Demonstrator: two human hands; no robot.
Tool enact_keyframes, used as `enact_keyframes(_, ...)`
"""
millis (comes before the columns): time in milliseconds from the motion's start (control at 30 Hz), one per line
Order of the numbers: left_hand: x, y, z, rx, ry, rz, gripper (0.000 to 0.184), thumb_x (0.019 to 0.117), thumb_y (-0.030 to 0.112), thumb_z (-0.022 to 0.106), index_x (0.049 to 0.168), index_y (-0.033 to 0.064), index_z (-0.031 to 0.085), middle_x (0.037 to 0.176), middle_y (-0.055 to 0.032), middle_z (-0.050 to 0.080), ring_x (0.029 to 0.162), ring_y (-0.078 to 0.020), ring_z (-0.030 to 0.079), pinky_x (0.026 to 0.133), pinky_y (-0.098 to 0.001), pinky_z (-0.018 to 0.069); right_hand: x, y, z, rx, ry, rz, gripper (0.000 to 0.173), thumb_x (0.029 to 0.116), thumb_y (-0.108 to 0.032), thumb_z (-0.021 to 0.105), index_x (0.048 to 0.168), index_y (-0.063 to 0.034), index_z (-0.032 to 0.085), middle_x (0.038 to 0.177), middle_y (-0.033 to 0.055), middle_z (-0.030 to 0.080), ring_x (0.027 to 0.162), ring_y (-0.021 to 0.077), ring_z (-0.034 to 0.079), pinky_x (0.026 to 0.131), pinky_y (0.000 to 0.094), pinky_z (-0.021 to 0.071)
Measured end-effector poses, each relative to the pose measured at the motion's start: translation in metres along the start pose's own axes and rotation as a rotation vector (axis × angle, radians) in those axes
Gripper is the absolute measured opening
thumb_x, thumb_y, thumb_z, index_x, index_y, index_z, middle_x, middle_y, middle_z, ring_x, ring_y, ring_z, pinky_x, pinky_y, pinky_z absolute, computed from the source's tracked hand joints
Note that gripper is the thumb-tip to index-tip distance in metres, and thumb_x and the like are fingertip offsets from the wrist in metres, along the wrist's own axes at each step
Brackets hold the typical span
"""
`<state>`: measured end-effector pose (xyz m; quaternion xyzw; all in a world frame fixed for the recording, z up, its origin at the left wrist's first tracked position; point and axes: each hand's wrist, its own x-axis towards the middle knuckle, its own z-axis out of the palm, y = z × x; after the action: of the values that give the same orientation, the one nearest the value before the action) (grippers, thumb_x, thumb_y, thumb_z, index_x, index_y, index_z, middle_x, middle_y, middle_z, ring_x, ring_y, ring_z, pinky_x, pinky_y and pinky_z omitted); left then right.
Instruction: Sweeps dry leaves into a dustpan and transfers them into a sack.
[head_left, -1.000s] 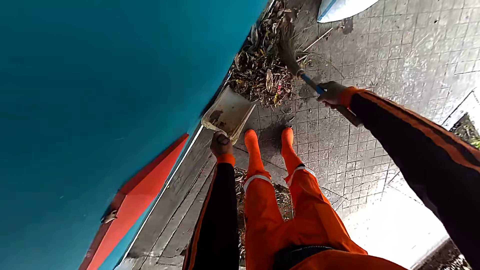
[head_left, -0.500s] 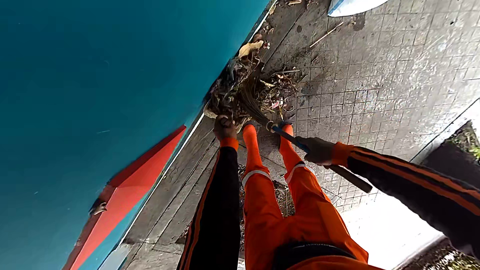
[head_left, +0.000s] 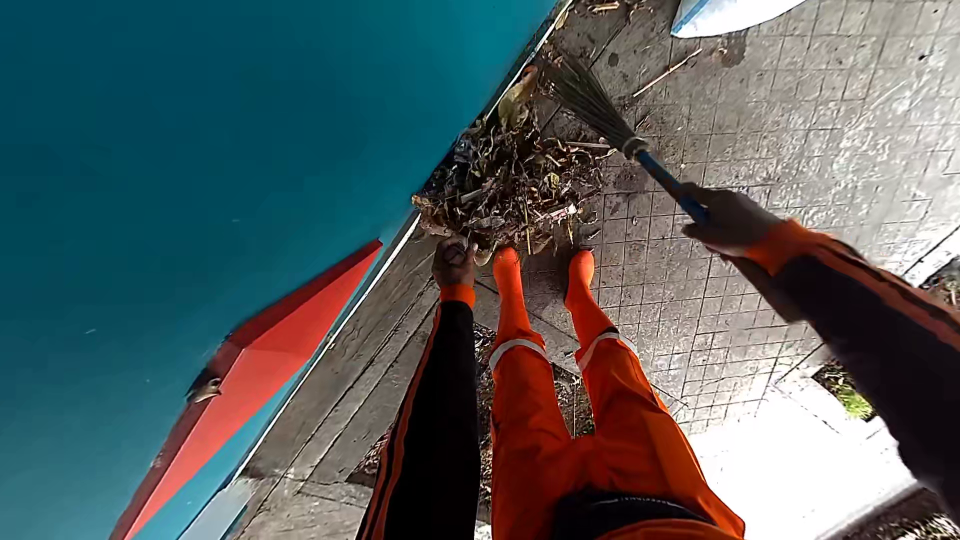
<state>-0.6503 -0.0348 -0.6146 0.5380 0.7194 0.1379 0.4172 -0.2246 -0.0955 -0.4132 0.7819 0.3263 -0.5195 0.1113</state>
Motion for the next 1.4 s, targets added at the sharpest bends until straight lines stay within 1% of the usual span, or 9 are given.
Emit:
enact_keyframes(100, -0.002, 0.002, -0.005, 0.005, -0.037, -0.044, 0.048, 0.0849, 0.018, 0.085, 0.125, -0.0013, 0.066, 0.118, -0.0198, 0.071, 0.111, -0.0277, 0.069, 0.103, -0.0471, 0.0520, 0.039, -0.032, 0.084, -0.037, -0.132, -0.037, 0.064, 0.0893, -0.006, 0.070, 0.149, -0.0155, 0.048, 0.094, 0.0253, 0.067, 0.065, 0.0371, 0.067, 0.058, 0.0567, 0.0570)
enact_keyframes(233, -0.001, 0.007, -0.011, -0.036, -0.046, -0.065, 0.039, 0.0848, 0.016, 0.084, 0.118, 0.0016, 0.069, 0.110, -0.0173, 0.072, 0.103, -0.0262, 0.070, 0.096, -0.0479, 0.0540, -0.034, -0.054, 0.139, -0.056, -0.385, -0.015, 0.073, 0.0923, -0.005, 0.065, 0.158, -0.0152, 0.034, 0.113, 0.0265, 0.065, 0.087, 0.0405, 0.069, 0.075, 0.0587, 0.0568)
enact_keyframes(333, -0.003, -0.003, -0.019, -0.124, -0.034, -0.033, 0.036, 0.0823, 0.013, 0.085, 0.113, 0.0022, 0.070, 0.107, -0.0154, 0.073, 0.099, -0.0244, 0.070, 0.093, -0.0475, 0.0553, -0.092, -0.022, 0.119, 0.100, -0.376, 0.052, 0.081, 0.0953, -0.008, 0.065, 0.165, -0.0217, 0.026, 0.112, 0.0233, 0.065, 0.071, 0.0309, 0.065, 0.066, 0.0507, 0.0569)
enact_keyframes(433, -0.017, -0.007, -0.034, -0.190, -0.031, -0.022, 0.038, 0.0802, 0.008, 0.086, 0.113, 0.0012, 0.068, 0.105, -0.0128, 0.072, 0.096, -0.0198, 0.068, 0.090, -0.0415, 0.0557, -0.150, 0.029, 0.102, 0.261, -0.263, 0.146, 0.082, 0.0964, -0.013, 0.068, 0.165, -0.0252, 0.026, 0.092, 0.0177, 0.064, 0.053, 0.0221, 0.057, 0.051, 0.0423, 0.0532)
enact_keyframes(600, -0.058, 0.016, -0.034, -0.477, 0.038, 0.170, 0.037, 0.0745, 0.001, 0.079, 0.108, -0.0083, 0.064, 0.111, -0.0123, 0.070, 0.107, -0.0136, 0.066, 0.095, -0.0314, 0.0553, -0.215, 0.113, 0.110, 0.508, 0.021, 0.197, 0.080, 0.0938, -0.009, 0.068, 0.163, -0.0223, 0.032, 0.078, 0.0127, 0.061, 0.044, 0.0187, 0.050, 0.043, 0.0386, 0.0488)
enact_keyframes(833, -0.159, 0.134, -0.019, -0.552, 0.183, 0.395, 0.031, 0.0773, 0.006, 0.078, 0.100, -0.0095, 0.063, 0.118, -0.0175, 0.070, 0.124, -0.0233, 0.063, 0.107, -0.0388, 0.0515, -0.194, 0.224, 0.101, 0.759, 0.217, 0.153, 0.075, 0.0969, -0.010, 0.068, 0.163, -0.0173, 0.033, 0.081, 0.0161, 0.063, 0.048, 0.0208, 0.053, 0.047, 0.0409, 0.0498)
enact_keyframes(967, -0.218, 0.225, -0.013, -0.565, 0.262, 0.462, 0.028, 0.0787, 0.003, 0.077, 0.099, -0.0068, 0.061, 0.120, -0.0174, 0.070, 0.125, -0.0247, 0.062, 0.108, -0.0404, 0.0512, -0.206, 0.279, 0.073, 1.000, 0.358, -0.001, 0.069, 0.0988, -0.009, 0.062, 0.161, -0.0099, 0.034, 0.071, 0.0106, 0.059, 0.043, 0.0164, 0.050, 0.040, 0.0350, 0.0470)
enact_keyframes(1167, -0.272, 0.322, -0.001, -0.672, 0.360, 0.283, 0.034, 0.0881, 0.002, 0.074, 0.118, -0.0043, 0.060, 0.119, -0.0157, 0.069, 0.104, -0.0227, 0.069, 0.080, -0.0405, 0.0627, -0.200, 0.346, -0.012, 0.928, 0.367, 0.060, 0.070, 0.1011, -0.010, 0.063, 0.163, -0.0118, 0.030, 0.078, 0.0145, 0.062, 0.045, 0.0178, 0.052, 0.042, 0.0355, 0.0495)
enact_keyframes(1400, -0.314, 0.398, 0.024, -0.708, 0.477, 0.329, 0.031, 0.0892, 0.007, 0.074, 0.116, 0.0011, 0.061, 0.110, -0.0079, 0.071, 0.096, -0.0161, 0.070, 0.072, -0.0344, 0.0634, -0.069, 0.343, -0.079, 0.717, 0.120, 0.098, 0.060, 0.0990, -0.015, 0.064, 0.155, -0.0133, 0.044, 0.103, 0.0192, 0.067, 0.070, 0.0246, 0.063, 0.063, 0.0422, 0.0554)
